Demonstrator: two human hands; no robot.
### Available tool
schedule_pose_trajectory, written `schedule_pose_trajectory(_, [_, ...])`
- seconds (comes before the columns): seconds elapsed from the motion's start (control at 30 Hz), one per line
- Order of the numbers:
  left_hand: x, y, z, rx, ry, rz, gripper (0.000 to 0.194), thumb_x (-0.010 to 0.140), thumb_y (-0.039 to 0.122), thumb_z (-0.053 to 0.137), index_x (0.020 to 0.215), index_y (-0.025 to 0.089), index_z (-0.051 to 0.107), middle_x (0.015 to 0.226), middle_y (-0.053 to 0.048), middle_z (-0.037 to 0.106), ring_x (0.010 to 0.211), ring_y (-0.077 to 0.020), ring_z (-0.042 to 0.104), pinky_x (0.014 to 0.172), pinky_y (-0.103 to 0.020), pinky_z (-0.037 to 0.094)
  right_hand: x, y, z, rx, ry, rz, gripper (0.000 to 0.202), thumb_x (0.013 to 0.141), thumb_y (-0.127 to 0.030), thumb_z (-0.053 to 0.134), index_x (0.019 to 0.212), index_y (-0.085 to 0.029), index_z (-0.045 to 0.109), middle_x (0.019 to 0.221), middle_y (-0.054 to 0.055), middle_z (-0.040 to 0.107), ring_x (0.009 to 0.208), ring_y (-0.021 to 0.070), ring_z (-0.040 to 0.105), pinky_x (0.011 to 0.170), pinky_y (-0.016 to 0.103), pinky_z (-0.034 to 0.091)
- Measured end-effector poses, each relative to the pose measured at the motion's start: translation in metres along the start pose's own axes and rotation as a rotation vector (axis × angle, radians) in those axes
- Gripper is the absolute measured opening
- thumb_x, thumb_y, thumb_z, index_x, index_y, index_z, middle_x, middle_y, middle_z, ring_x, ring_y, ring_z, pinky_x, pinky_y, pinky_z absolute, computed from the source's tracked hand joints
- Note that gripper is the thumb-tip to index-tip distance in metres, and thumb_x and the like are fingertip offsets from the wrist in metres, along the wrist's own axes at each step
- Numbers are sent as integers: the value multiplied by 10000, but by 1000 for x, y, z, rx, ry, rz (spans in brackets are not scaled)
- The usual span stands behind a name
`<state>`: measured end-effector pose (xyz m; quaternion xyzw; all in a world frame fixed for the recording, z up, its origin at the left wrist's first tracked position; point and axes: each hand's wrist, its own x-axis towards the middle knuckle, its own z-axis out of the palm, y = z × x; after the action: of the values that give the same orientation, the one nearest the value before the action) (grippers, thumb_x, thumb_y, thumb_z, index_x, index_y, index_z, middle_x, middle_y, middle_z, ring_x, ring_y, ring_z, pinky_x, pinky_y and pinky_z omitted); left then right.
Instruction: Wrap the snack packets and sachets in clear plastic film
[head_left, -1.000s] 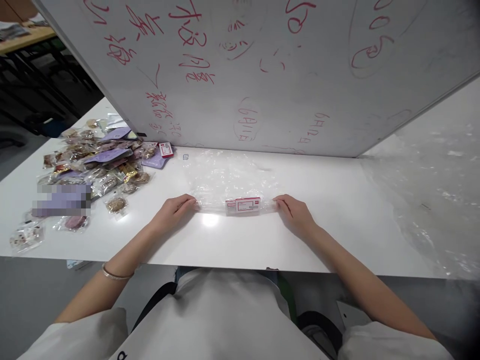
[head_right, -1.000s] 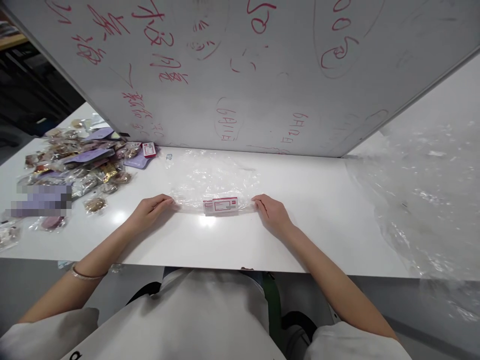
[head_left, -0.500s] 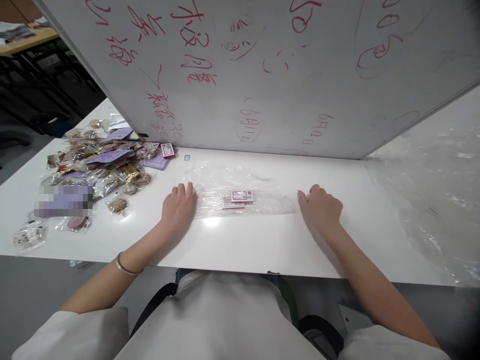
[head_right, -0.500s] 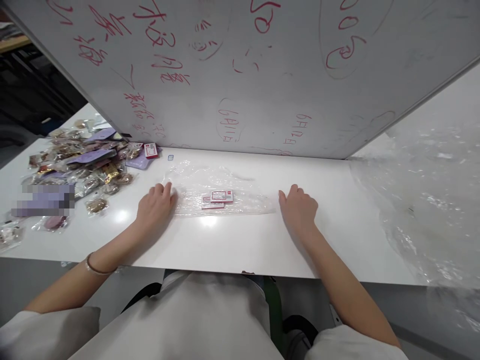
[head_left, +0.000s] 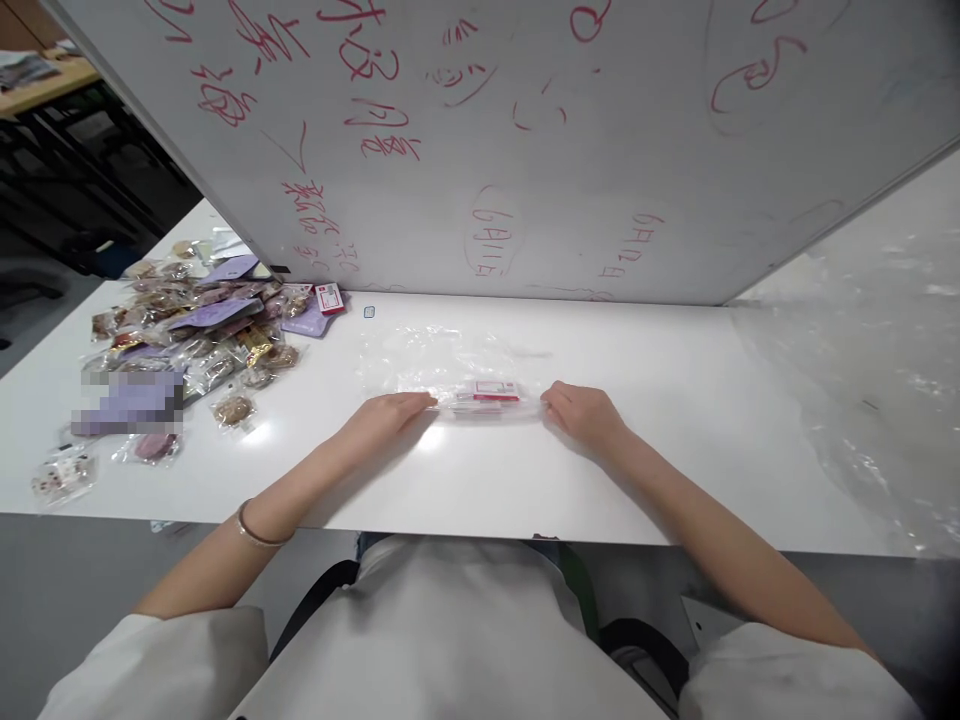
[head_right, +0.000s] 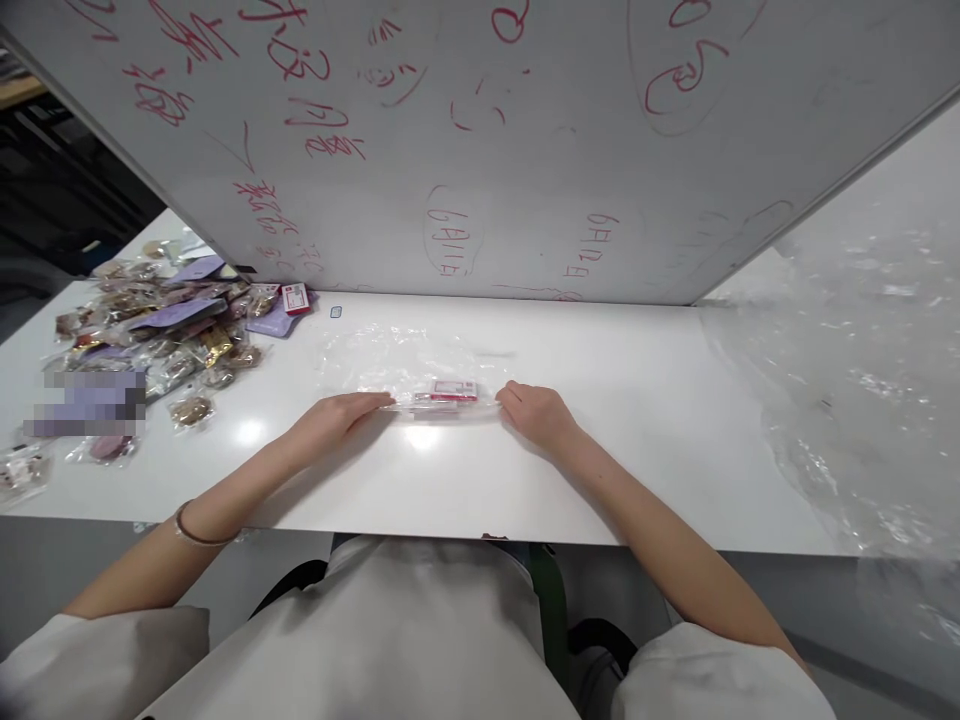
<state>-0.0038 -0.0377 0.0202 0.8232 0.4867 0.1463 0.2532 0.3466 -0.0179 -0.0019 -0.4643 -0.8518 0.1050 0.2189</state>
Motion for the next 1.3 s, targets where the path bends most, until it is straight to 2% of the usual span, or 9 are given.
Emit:
schedule_pose_trajectory(0.13, [7, 9, -15, -25, -87, -120, 376, 995, 463, 368, 1005, 233, 665, 818, -27, 735, 730, -193, 678, 707, -296, 474, 0, -12, -19, -129, -191, 196, 212, 860, -192, 356, 775, -208, 550, 671, 31, 639, 520, 148, 505, 520, 273, 310])
schedule_pose_trajectory(0.3, [34, 9, -7, 403, -129, -305, 431, 988, 515, 376, 929, 173, 632, 712, -85, 674, 697, -261, 650, 628, -321, 411, 14, -11, -24, -350, -441, 585, 199, 897, -335, 409, 871, -195, 548, 666, 53, 615, 595, 205, 557, 573, 302, 331])
schedule_pose_trajectory(0.43, [32, -3, -5, 542, -10, -322, 367, 989, 445, 407, 1095, 148, 594, 940, -154, 685, 892, -319, 652, 714, -381, 455, 4, 11, -24, -477, -315, 670, 461, 915, -569, 404, 1004, -152, 578, 753, 100, 645, 697, 268, 619, 649, 360, 400])
schedule_pose_trajectory(0.57, [5, -11, -16, 513, 396, -243, 394, 920, 354, 545, 1231, 112, 558, 1297, -241, 540, 1198, -375, 523, 951, -505, 429, -18, 8, -27, -549, 27, 461, 484, 961, -422, 393, 1245, -56, 534, 1154, 243, 637, 1093, 358, 597, 893, 479, 440])
schedule_pose_trajectory(0.67, [-21, 1, -19, 166, 675, -355, 355, 911, 358, 551, 1190, 141, 586, 1217, -193, 582, 1108, -311, 585, 909, -462, 491, -17, -22, -17, -398, 81, 131, 548, 982, -398, 381, 1427, -78, 406, 1398, 225, 533, 1350, 338, 441, 1106, 536, 327])
schedule_pose_trajectory(0.8, [-43, 34, -3, -804, 340, -642, 280, 881, 372, 609, 1056, 156, 644, 966, -125, 699, 764, -228, 691, 664, -368, 575, 7, -69, 17, -186, -148, -192, 648, 973, -550, 402, 1520, -213, 320, 1578, 114, 355, 1485, 299, 250, 1212, 553, 172])
schedule_pose_trajectory(0.9, [-41, 52, 15, -1322, 307, -730, 310, 841, 297, 689, 1101, 135, 641, 1176, -173, 684, 1021, -270, 699, 882, -398, 586, 24, -89, 45, -114, -217, -168, 680, 966, -572, 408, 1544, -230, 301, 1607, 102, 296, 1498, 349, 189, 1197, 617, 151])
schedule_pose_trajectory(1.13, [-27, 67, 37, -1376, 778, -737, 158, 884, 218, 639, 1038, 193, 616, 1336, -108, 588, 1314, -222, 538, 1155, -369, 419, 33, -95, 68, -118, -167, -22, 565, 964, -525, 460, 1490, -321, 430, 1550, 76, 412, 1430, 459, 289, 1105, 720, 237])
schedule_pose_trajectory(1.3, [-33, 74, 40, -1524, 805, -750, 251, 860, 142, 657, 1095, 176, 576, 1367, -132, 578, 1277, -226, 574, 1122, -350, 464, 32, -85, 66, -121, -181, -47, 482, 1023, -383, 375, 1492, -286, 436, 1528, 60, 449, 1431, 381, 335, 1152, 638, 254])
